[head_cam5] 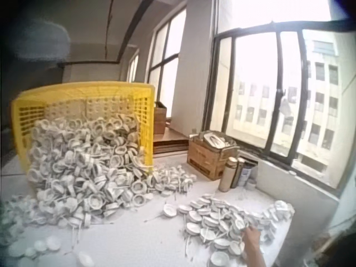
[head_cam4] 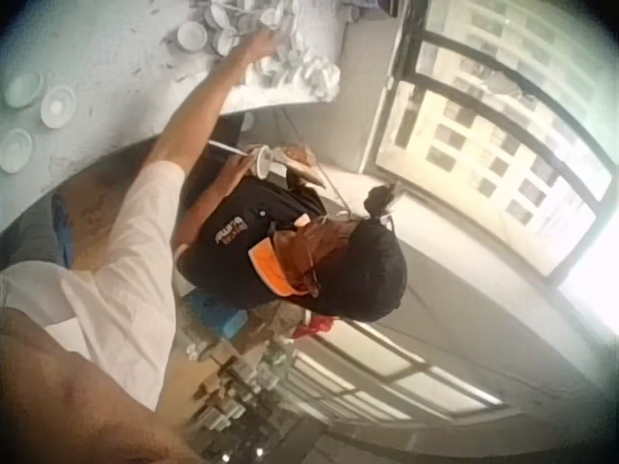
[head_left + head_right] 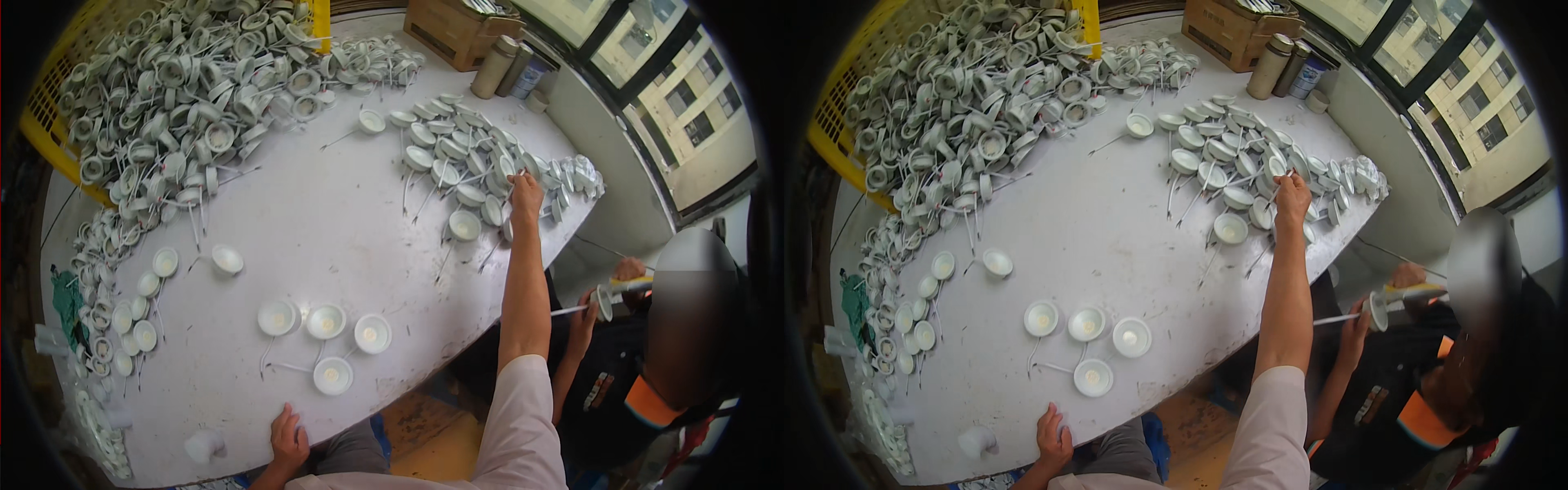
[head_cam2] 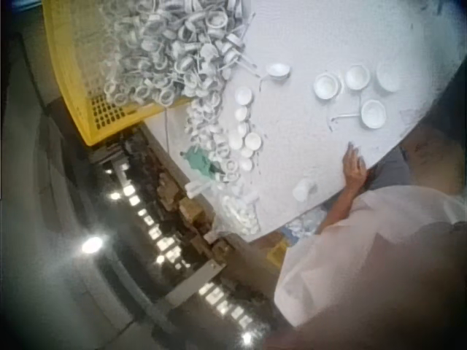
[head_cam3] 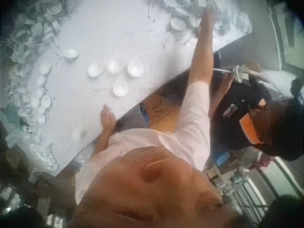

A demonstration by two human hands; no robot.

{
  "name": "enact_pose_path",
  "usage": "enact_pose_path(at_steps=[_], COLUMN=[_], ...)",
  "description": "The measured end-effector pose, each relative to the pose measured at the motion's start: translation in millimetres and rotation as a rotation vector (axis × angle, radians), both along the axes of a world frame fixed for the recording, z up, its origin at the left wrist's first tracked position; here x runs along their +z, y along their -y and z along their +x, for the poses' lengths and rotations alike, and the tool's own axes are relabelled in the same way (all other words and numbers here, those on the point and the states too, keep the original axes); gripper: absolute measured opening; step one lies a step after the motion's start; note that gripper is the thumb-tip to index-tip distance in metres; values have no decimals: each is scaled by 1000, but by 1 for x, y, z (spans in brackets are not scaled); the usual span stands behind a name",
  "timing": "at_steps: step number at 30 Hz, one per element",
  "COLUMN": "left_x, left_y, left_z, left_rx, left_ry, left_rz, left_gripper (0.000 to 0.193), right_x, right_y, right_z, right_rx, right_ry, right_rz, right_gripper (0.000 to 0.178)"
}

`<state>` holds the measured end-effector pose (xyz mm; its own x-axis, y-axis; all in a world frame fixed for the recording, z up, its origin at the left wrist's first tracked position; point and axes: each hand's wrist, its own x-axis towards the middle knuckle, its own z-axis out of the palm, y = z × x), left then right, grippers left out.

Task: The person assembles light fixtures by taking housings from a crate, picking circular diffuser covers from a stack on the table, pressing each cover into a housing by hand, and placing the assembled lights on the table.

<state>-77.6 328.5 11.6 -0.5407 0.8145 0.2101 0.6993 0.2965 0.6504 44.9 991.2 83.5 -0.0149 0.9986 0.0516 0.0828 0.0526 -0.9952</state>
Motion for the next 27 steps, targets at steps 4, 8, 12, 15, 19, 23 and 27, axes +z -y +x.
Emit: enact_pose_path(at_steps=[4,8,12,15,19,23,27], left_x=[-4,-37,-30,-28,-4,10,18], left_y=[0,30,23,18,28,2,-9], left_z=[0,6,4,-4,9,-6,-19], left_rx=[-41,-118,-100,-182,-143,-115,-166], left_ry=[-62,-110,-42,16,-141,-8,37], left_rz=[-159,-322,-356,-321,-367,-167,62], left_gripper=[33,51,42,40,41,25,19], right_x=[8,-16,-26,-29,22,106,192], right_y=[-97,-187,-213,-236,-127,-37,142], right_z=[9,31,20,64,-32,-24,-52], right_rx=[-74,47,-119,30,-31,-7,190], right_ry=[16,-120,-597,-253,-662,-446,-150], right_rz=[39,-37,-47,374,49,239,497], right_gripper=[15,23,38,43,61,44,33])
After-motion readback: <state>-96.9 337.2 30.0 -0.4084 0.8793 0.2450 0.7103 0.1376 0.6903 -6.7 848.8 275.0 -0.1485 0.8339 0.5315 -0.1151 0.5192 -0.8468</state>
